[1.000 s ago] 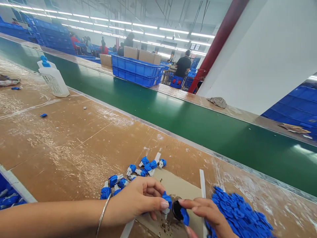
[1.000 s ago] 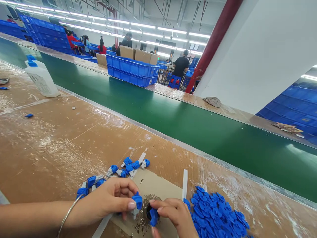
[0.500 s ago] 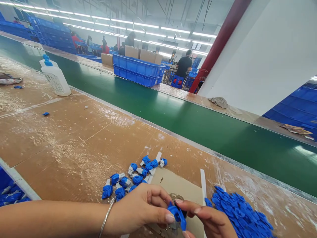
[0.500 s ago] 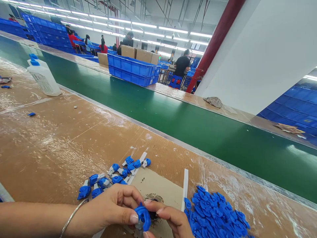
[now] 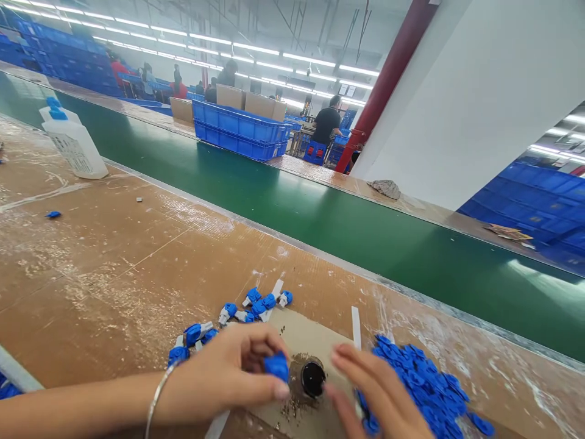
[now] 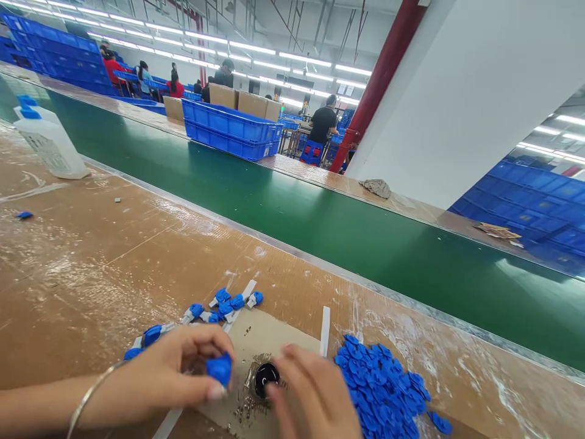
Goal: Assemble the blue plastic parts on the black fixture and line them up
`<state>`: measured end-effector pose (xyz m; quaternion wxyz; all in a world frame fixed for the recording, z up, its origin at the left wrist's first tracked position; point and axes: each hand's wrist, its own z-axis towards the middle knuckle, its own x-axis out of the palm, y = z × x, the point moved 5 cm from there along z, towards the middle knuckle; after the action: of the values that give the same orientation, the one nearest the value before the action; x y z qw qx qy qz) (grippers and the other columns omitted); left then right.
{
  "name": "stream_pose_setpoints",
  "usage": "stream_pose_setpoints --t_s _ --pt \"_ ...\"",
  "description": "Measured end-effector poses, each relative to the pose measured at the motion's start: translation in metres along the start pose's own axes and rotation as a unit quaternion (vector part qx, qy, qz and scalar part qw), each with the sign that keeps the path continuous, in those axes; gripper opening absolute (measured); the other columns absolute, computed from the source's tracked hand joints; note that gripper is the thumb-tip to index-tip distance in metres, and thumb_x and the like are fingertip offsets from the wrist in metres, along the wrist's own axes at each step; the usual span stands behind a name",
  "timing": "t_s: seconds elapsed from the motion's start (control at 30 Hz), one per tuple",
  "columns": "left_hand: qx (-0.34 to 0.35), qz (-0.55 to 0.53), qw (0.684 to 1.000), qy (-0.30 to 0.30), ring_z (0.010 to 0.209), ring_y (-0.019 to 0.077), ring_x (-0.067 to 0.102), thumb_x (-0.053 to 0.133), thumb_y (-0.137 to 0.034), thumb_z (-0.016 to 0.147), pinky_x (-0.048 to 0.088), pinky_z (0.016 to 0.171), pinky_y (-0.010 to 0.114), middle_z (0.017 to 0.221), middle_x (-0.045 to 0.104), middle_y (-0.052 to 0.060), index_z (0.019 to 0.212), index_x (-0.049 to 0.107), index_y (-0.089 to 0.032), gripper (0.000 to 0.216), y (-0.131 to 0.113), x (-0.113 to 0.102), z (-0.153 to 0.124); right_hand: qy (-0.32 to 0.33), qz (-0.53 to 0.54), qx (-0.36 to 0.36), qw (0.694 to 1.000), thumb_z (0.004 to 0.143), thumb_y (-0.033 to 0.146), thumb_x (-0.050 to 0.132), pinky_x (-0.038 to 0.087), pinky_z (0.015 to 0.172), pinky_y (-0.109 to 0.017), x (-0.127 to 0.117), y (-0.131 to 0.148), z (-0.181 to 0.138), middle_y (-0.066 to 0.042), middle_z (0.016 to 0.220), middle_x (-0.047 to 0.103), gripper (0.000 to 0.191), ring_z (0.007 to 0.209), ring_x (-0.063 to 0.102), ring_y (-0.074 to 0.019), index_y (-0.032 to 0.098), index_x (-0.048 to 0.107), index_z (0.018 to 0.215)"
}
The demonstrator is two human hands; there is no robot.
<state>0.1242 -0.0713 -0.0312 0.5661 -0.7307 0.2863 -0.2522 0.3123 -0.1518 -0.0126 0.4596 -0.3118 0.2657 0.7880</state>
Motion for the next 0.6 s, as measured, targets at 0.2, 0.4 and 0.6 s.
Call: stream_pose_setpoints --t_s 0.2,0.4,0.6 --pt "0.126 0.568 0.754 -0.306 0.092 0.0282 0.066 0.05 -0.034 0.092 0.049 0.083 0.041 0.101 0.07 0.011 0.105 0.061 -0.018 0.024 -0.033 -0.093 -0.015 0.094 -0.133 0.049 0.985 0.095 0.026 0.038 0.06 0.062 -0.035 0.01 -0.074 -0.026 -0.004 0.085 0.072 0.032 0.075 0.071 -0.0219 0.018 0.069 0.091" --pt "0.039 0.683 0.673 -0.28 0.085 0.0369 0.062 0.042 -0.021 0.09 0.049 0.076 0.051 0.087 0.065 0.017 0.09 0.065 -0.012 0.024 -0.013 -0.121 -0.004 0.107 -0.123 0.052 0.985 0.091 0.021 0.037 0.057 0.053 -0.028 0.016 -0.073 -0.031 -0.003 0.074 0.066 0.032 0.062 0.069 -0.0169 0.019 0.068 0.086" --pt "0.182 0.636 0.729 -0.176 0.107 0.0264 0.055 0.051 -0.029 0.094 0.044 0.093 0.04 0.114 0.062 0.011 0.106 0.061 -0.019 0.019 -0.024 -0.067 -0.007 0.076 -0.137 0.008 0.988 0.102 0.027 0.025 0.054 0.05 -0.022 0.009 -0.057 -0.015 -0.003 0.075 0.066 0.048 0.059 0.068 -0.0126 0.019 0.066 0.078"
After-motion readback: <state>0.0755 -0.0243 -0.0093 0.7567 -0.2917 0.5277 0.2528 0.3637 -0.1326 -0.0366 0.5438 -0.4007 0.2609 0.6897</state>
